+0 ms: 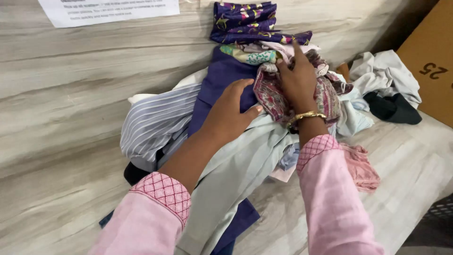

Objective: The person folds clean clothes on a table one at a time. They smooth out a red floral garment and fold it, fold a pair of blue polka-dot pants, fasten and fold a pink baby top, and spread out a purple floral garment to fold, placing finished items on a growing pile.

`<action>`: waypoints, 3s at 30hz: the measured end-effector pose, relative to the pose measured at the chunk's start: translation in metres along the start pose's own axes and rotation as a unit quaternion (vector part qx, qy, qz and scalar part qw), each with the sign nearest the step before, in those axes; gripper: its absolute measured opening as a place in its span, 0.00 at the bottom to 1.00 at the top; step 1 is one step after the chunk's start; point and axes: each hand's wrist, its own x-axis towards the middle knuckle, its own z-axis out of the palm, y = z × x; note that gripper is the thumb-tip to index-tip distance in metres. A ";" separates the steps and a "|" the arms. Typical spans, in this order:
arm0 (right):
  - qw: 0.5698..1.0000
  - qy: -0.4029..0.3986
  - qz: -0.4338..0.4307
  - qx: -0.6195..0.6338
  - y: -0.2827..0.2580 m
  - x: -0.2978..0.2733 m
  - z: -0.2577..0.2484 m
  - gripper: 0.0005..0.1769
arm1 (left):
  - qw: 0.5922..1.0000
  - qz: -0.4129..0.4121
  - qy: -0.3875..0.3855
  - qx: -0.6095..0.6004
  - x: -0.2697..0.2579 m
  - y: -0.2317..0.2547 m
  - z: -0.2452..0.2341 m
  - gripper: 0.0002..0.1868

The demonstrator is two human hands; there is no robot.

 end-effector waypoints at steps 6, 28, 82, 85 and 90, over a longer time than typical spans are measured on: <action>0.984 0.063 -0.131 0.105 -0.020 -0.041 -0.018 0.14 | 0.985 -0.129 -0.001 -0.118 0.005 -0.001 0.016 0.41; 0.815 -0.272 0.015 0.511 -0.265 -0.216 -0.158 0.16 | 0.892 -0.235 0.039 -0.385 -0.211 0.182 -0.208 0.20; 0.534 -0.729 -0.114 0.412 -0.434 -0.460 -0.092 0.17 | 0.899 -0.346 0.164 0.213 -0.526 0.085 -0.427 0.21; 0.758 -0.550 -0.180 0.300 -0.394 -0.456 -0.041 0.15 | 0.865 -0.305 0.096 0.387 -0.540 0.105 -0.429 0.22; 0.898 -0.374 -0.158 0.168 -0.345 -0.427 0.045 0.19 | 0.899 -0.278 0.069 0.331 -0.511 0.129 -0.369 0.13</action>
